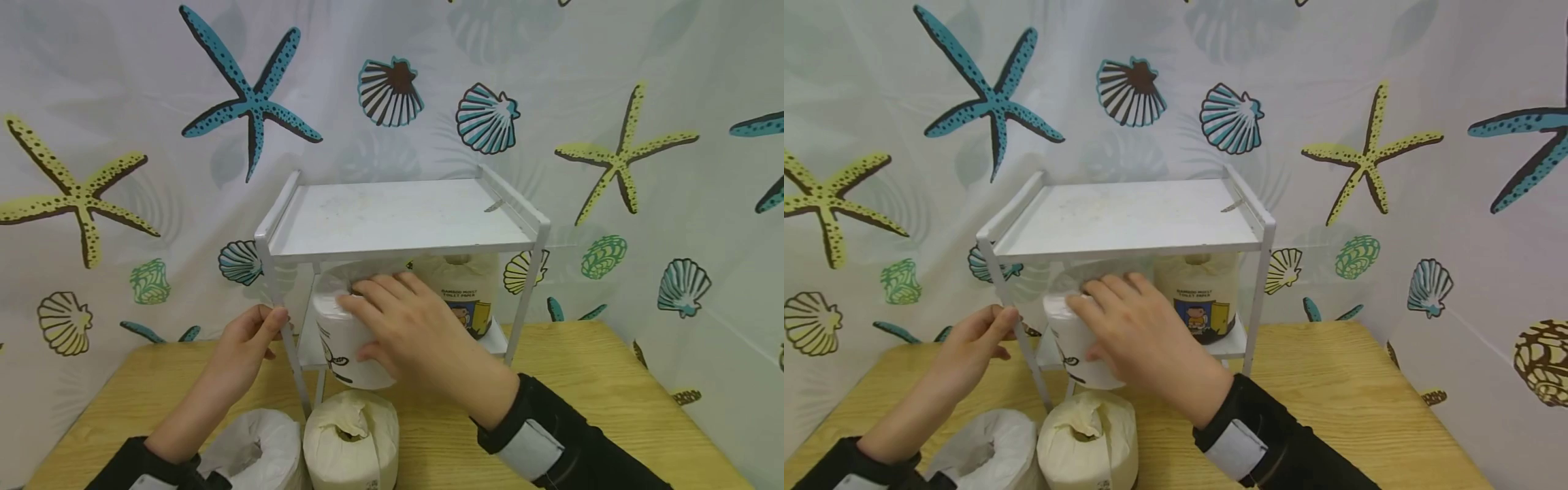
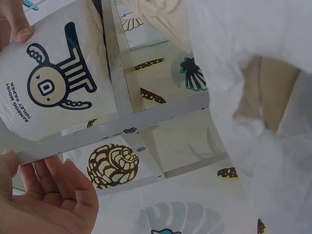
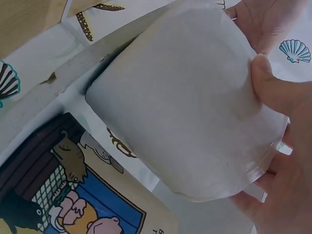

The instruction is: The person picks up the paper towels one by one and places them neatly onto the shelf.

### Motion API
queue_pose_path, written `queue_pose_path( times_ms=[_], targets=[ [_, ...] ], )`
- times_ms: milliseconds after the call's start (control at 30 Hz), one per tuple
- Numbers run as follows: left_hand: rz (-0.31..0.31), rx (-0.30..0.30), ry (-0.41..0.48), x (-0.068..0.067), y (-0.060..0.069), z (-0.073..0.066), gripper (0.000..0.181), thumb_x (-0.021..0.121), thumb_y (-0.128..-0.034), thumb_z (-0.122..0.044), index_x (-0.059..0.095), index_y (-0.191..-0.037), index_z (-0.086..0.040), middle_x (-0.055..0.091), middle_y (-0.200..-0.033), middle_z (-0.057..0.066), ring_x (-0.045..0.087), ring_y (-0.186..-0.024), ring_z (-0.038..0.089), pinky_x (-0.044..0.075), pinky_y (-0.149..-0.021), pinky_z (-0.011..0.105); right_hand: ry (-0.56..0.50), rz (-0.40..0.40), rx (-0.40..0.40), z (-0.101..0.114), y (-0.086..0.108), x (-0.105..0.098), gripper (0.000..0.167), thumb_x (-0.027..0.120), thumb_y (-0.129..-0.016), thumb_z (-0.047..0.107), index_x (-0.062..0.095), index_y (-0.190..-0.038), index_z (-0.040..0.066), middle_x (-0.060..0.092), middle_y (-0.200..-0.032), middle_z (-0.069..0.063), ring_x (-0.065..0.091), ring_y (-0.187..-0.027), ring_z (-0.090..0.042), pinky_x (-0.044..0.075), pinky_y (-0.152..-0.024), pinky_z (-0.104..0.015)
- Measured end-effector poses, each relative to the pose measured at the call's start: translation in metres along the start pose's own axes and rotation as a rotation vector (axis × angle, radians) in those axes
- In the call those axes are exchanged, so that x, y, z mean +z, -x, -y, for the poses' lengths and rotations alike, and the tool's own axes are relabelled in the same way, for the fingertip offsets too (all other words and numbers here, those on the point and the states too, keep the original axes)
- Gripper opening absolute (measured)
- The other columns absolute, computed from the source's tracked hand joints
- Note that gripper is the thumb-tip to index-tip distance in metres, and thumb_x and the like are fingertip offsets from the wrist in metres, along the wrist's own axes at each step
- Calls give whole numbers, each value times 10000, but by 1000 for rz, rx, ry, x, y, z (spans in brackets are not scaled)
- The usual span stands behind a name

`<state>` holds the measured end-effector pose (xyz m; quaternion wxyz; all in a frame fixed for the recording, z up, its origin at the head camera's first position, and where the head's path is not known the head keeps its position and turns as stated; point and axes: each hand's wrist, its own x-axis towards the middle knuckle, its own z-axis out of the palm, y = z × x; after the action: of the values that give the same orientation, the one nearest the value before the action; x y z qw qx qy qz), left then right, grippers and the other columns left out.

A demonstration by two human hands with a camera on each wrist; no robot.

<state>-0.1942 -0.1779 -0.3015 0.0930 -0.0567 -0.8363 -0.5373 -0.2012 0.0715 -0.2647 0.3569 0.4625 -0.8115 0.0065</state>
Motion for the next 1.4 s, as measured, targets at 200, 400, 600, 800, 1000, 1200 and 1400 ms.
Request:
queue_pose_path(
  times_ms=[200, 400, 600, 800, 1000, 1200, 1400],
  targets=[
    [2, 0, -12, 0, 0, 1, 333, 460, -1069, -264, 568, -997, 43, 597, -970, 82, 522, -915, 189, 489, -703, 288, 25, 11, 7, -2, -4, 6, 649, 870, -740, 343, 608, -1292, 127, 648, -1163, -35, 601, -1078, -235, 488, -890, -397],
    [-5, 9, -3, 1, 0, 1, 323, 462, -1068, -258, 560, -967, 33, 585, -935, 57, 522, -895, 171, 485, -702, 285, 20, 14, 11, -8, -10, 14, 635, 867, -747, 338, 616, -1292, 131, 657, -1201, -21, 600, -1130, -226, 499, -908, -383],
    [-4, 8, -7, 2, 0, 2, 319, 461, -1067, -260, 557, -973, 29, 581, -927, 52, 515, -876, 135, 479, -704, 286, 15, 13, 13, -13, -13, 20, 652, 876, -726, 345, 622, -1285, 127, 657, -1225, -25, 598, -1150, -216, 494, -935, -380],
    [-9, 12, -7, 2, 1, 2, 320, 457, -1069, -261, 553, -966, 26, 566, -915, 46, 511, -881, 144, 481, -703, 283, 9, 18, 11, -14, -15, 21, 650, 882, -733, 325, 603, -1286, 128, 654, -1205, -30, 603, -1128, -220, 509, -896, -379],
    [-9, 15, -16, 1, 0, 1, 329, 453, -1069, -270, 547, -977, 31, 557, -921, 57, 503, -881, 137, 483, -708, 278, 11, 38, 68, -8, -21, 16, 585, 866, -766, 340, 609, -1247, 129, 674, -1120, -23, 641, -1018, -234, 516, -847, -401],
    [-9, 4, -24, 2, 0, 1, 337, 448, -1070, -279, 547, -996, 34, 572, -947, 67, 507, -886, 138, 484, -713, 281, 82, 110, 178, 4, -34, 9, 557, 713, -886, 493, 602, -1275, 110, 682, -1085, -23, 655, -980, -217, 529, -820, -395],
    [-1, -13, -27, 1, 1, 0, 345, 441, -1070, -298, 536, -984, 23, 556, -953, 70, 500, -921, 178, 484, -723, 287, 173, 99, 211, 11, -46, 14, 554, 723, -842, 572, 653, -1166, 128, 665, -964, 17, 648, -869, -175, 522, -697, -346]
  ],
)
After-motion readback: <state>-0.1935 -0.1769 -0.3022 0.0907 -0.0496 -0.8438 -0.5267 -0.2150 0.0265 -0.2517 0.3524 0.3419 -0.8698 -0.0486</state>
